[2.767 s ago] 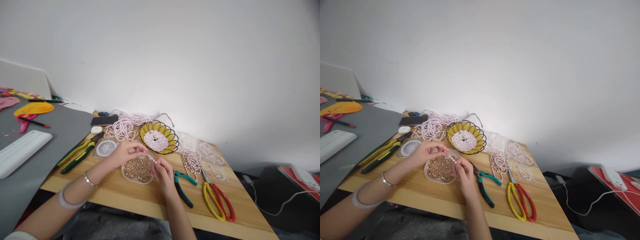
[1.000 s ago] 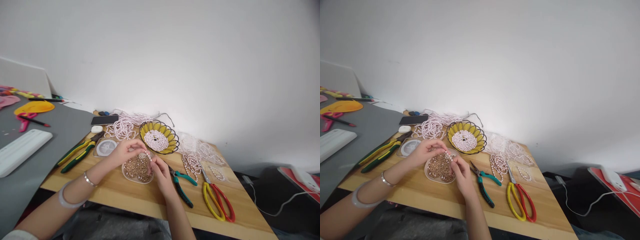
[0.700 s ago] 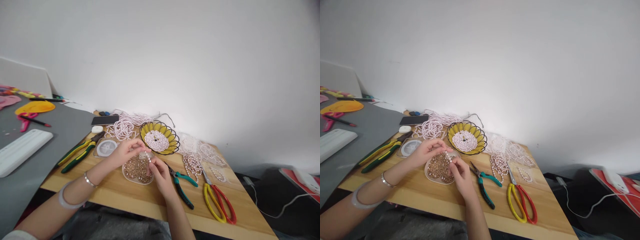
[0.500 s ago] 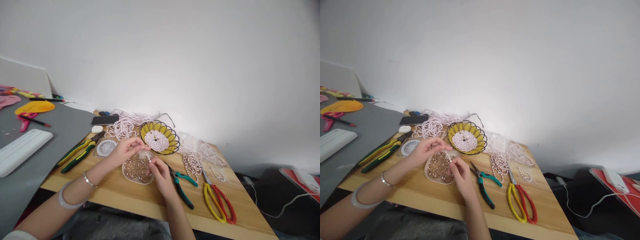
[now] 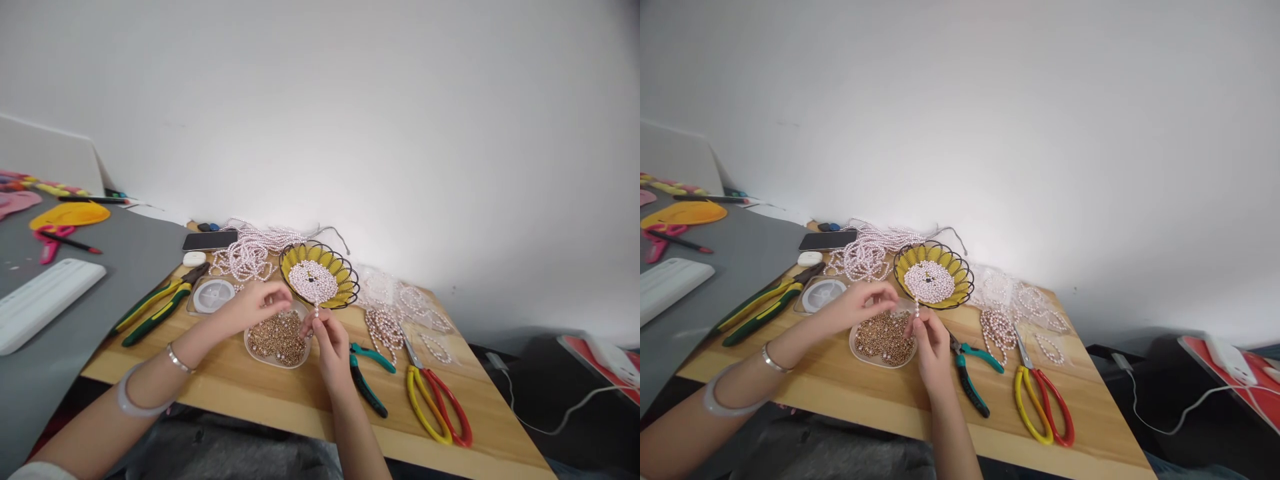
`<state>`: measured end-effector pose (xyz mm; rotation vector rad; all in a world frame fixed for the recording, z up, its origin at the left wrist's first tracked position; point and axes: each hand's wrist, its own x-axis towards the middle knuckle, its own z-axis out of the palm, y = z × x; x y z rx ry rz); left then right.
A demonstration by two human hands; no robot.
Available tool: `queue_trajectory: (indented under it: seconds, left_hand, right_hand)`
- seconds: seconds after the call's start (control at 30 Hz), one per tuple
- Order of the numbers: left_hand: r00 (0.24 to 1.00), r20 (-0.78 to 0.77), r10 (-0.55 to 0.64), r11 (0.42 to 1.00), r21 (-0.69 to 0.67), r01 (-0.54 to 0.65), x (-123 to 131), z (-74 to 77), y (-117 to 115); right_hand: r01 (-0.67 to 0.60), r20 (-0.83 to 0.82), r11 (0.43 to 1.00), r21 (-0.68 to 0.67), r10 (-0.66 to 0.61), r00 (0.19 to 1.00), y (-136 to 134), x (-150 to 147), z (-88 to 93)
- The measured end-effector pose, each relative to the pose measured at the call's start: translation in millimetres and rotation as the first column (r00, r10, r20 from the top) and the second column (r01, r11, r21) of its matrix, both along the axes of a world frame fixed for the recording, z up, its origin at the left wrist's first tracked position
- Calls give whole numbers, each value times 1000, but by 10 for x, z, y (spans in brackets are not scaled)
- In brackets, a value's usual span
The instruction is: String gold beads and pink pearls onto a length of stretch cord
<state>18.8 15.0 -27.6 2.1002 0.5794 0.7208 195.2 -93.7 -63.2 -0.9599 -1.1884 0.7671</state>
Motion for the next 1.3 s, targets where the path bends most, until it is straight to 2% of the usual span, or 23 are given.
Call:
queue_trajectory:
  seconds: [0.07, 0.17, 0.27, 0.53, 0.67, 0.97, 1.1, 1.3]
  left_hand:
    - [980, -168, -108, 983, 129, 130, 7, -27, 8]
    - [918, -304, -256, 909, 248, 336, 35, -73, -2]
    - [887, -359, -289, 856, 317, 408, 71, -135, -16]
    - [890, -312, -333, 862, 283, 421, 113, -274, -9]
    - [902, -280, -329, 884, 246, 398, 100, -242, -8]
    - [924, -327, -197, 946, 185, 267, 36, -123, -94]
    - [909, -367, -197, 966, 83, 243, 37, -76, -108]
    - [926, -304, -225, 969, 28, 244, 73, -59, -83]
  right_hand:
    - [11, 1, 1000, 2, -11, 1000, 0, 11, -26]
    - [11, -3, 1000, -1, -11, 1000, 1, 15, -46]
    - [10, -4, 1000, 10, -10, 1000, 1, 5, -33]
    - [-15, 1, 999, 43, 15, 1000, 0, -12, 0]
    - [-15, -4, 1000, 10, 15, 1000, -7, -6, -14]
    - [-28, -9, 1000, 7, 28, 1000, 1, -4, -17]
    - [-24, -15, 1000, -15, 24, 1000, 5, -1, -43]
    - [-35, -21, 999, -31, 34, 999, -6, 1, -42]
